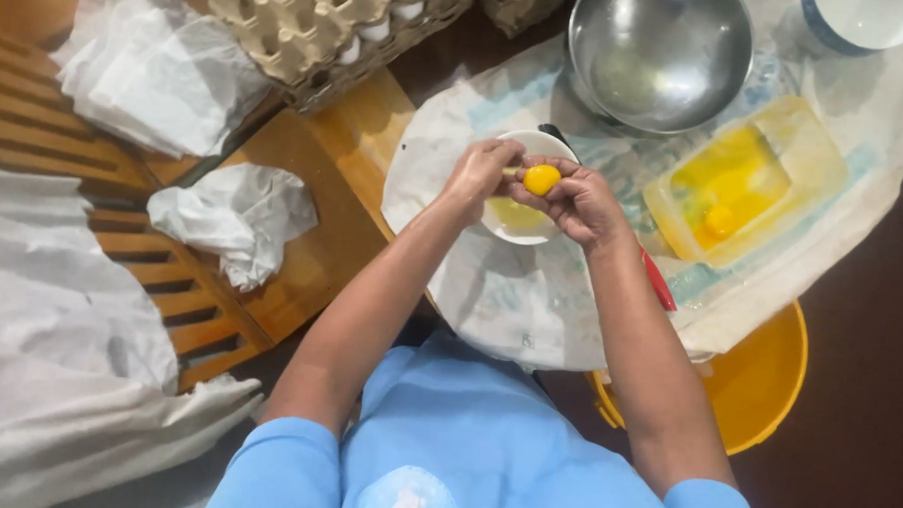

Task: Cracking a large quantity of eggs from cartons into bowls using a knife for food preparation in a professional kitchen.

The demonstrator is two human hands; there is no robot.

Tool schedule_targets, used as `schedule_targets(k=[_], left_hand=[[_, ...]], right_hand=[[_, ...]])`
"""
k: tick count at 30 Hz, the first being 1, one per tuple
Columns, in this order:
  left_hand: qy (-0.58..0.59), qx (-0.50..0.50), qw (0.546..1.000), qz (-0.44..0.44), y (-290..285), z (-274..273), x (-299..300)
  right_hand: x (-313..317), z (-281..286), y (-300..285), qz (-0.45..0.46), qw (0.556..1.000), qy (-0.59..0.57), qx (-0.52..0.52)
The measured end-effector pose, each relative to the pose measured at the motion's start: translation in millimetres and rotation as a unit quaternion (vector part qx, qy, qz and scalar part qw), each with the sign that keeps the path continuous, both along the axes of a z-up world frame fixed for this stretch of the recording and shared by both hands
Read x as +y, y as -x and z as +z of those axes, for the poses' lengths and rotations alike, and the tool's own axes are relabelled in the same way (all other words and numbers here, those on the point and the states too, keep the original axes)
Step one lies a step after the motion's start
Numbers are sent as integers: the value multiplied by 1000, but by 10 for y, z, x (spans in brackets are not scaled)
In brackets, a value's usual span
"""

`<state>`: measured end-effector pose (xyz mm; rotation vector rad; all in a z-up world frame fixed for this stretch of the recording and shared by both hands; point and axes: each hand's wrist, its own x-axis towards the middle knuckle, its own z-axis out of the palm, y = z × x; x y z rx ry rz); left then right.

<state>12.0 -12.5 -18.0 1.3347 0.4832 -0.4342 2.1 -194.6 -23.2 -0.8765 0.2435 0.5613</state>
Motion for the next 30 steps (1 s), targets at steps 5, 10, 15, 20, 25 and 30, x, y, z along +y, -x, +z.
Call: schedule_targets(k=[5,10,15,20,25,30], left_hand=[[113,32,992,53,-57,-422,-241],[181,81,976,87,-1,-179,-256],[284,131,944,107,66,38,-199],[356,130,924,57,-107,-484,-200],[334,117,934,41,-55,-284,-129],[324,68,944,21,-189,-459,-201]], right_hand=[[74,55,-7,14,994,95,-44],[170,301,-26,35,973,216,-81],[285,785,-8,114,896,397,-162],[349,1514,48,160,831,478,-235],[290,1917,154,141,786,490,-349],[273,1439,74,77,650,576,-490]])
